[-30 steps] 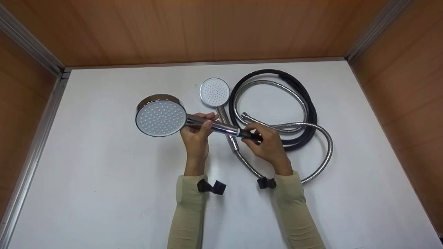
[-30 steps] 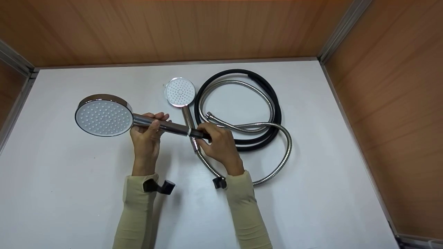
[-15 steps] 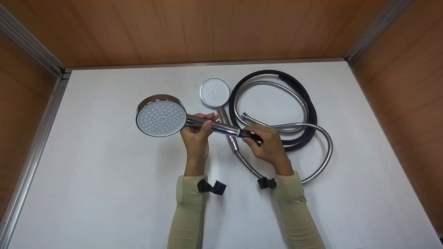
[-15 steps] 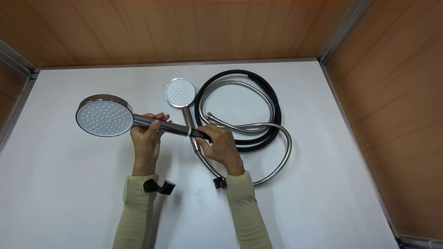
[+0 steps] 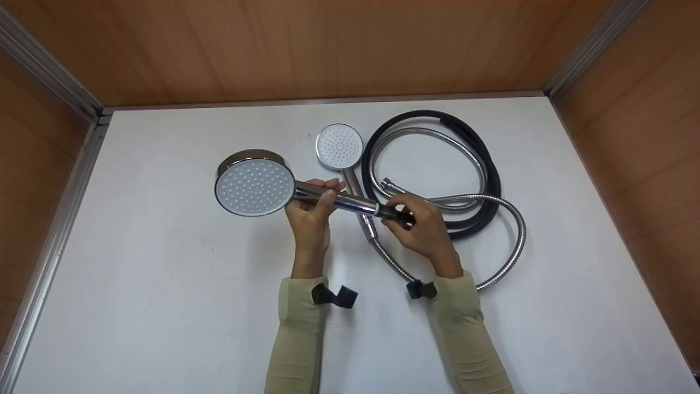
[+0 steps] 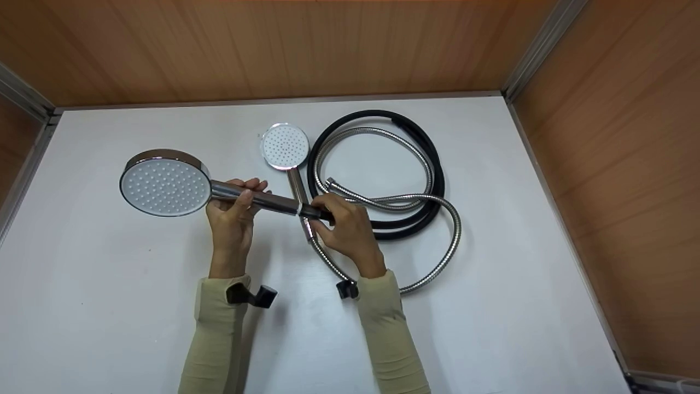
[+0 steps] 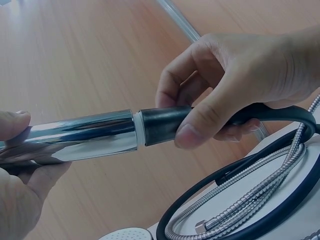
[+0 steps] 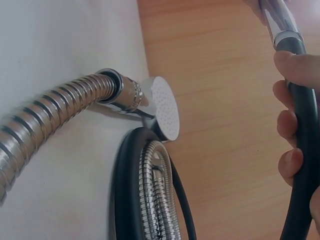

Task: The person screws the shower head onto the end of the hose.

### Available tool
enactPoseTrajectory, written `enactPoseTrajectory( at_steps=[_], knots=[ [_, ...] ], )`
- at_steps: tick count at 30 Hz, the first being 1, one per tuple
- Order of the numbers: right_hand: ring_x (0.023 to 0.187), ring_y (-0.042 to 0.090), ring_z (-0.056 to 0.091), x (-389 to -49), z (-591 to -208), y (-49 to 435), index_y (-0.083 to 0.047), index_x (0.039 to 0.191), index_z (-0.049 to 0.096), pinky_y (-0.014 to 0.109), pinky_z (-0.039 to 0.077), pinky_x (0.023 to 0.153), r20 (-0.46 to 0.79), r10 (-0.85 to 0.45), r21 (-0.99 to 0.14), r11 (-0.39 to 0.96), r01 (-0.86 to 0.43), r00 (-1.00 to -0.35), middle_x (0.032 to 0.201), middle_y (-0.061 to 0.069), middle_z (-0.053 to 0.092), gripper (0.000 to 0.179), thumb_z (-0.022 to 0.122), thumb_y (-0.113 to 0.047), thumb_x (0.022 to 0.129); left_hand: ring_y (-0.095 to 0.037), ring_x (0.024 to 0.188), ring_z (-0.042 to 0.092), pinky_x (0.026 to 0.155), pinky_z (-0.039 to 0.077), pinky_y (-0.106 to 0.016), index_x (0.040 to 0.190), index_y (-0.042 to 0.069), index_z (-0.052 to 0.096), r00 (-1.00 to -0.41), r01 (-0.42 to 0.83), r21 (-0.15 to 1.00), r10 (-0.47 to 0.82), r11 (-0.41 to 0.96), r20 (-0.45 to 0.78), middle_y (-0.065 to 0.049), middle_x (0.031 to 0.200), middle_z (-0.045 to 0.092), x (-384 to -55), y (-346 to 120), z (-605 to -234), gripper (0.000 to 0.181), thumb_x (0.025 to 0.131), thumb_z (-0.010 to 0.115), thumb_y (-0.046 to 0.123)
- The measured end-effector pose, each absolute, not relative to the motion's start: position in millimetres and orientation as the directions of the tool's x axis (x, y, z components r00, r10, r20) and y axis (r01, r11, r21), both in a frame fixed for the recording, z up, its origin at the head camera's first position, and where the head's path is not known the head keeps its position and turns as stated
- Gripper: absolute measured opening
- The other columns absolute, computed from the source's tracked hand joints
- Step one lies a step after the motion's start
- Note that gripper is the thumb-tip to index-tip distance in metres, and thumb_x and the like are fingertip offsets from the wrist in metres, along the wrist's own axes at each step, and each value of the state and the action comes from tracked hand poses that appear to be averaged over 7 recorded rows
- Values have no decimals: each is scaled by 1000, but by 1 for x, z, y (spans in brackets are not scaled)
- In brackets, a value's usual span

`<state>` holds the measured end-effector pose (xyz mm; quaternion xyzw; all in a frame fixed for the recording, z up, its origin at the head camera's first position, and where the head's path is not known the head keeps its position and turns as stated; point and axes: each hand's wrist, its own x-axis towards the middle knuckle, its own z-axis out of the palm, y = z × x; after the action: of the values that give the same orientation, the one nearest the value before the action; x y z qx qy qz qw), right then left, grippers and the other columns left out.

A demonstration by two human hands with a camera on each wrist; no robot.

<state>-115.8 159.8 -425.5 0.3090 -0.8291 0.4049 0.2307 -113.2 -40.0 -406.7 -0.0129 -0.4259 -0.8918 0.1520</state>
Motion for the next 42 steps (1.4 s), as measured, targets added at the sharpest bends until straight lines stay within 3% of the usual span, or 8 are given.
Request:
enactPoseTrajectory(
  at_steps=[27, 32, 38, 42],
  knots=[
    [57, 11, 52, -116, -425, 162, -2, 92, 64, 20, 43, 46, 621, -332, -530, 490, -692, -710, 81, 7, 68, 23, 78, -5, 74, -22, 85, 72, 84, 60, -37, 96, 2, 51, -960, 263, 708, -252, -656, 123, -9, 88, 70, -115, -40, -405, 25, 78, 59, -13],
    [60, 12, 55, -115, -426, 163, -2, 93, 64, 23, 45, 47, 616, -340, -522, 500, -692, -710, 81, 7, 69, 24, 77, -7, 74, -23, 86, 72, 87, 57, -44, 97, 2, 51, -959, 265, 719, -254, -643, 127, -8, 88, 70, -115, -40, -406, 25, 78, 60, -12],
    [76, 19, 63, -117, -426, 160, -2, 98, 63, 29, 56, 62, 631, -321, -530, 486, -695, -706, 89, 9, 68, 34, 82, -7, 70, -23, 87, 72, 88, 57, -45, 97, 2, 52, -957, 270, 722, -258, -637, 131, -8, 88, 71, -115, -40, -408, 25, 78, 63, -9],
    [80, 20, 65, -118, -427, 159, -3, 93, 64, 29, 57, 70, 655, -303, -537, 458, -708, -692, 89, 9, 68, 28, 81, -4, 71, -23, 87, 72, 85, 60, -39, 97, 2, 52, -957, 268, 724, -261, -635, 126, -8, 88, 71, -115, -40, -408, 25, 78, 62, -9]
  ],
)
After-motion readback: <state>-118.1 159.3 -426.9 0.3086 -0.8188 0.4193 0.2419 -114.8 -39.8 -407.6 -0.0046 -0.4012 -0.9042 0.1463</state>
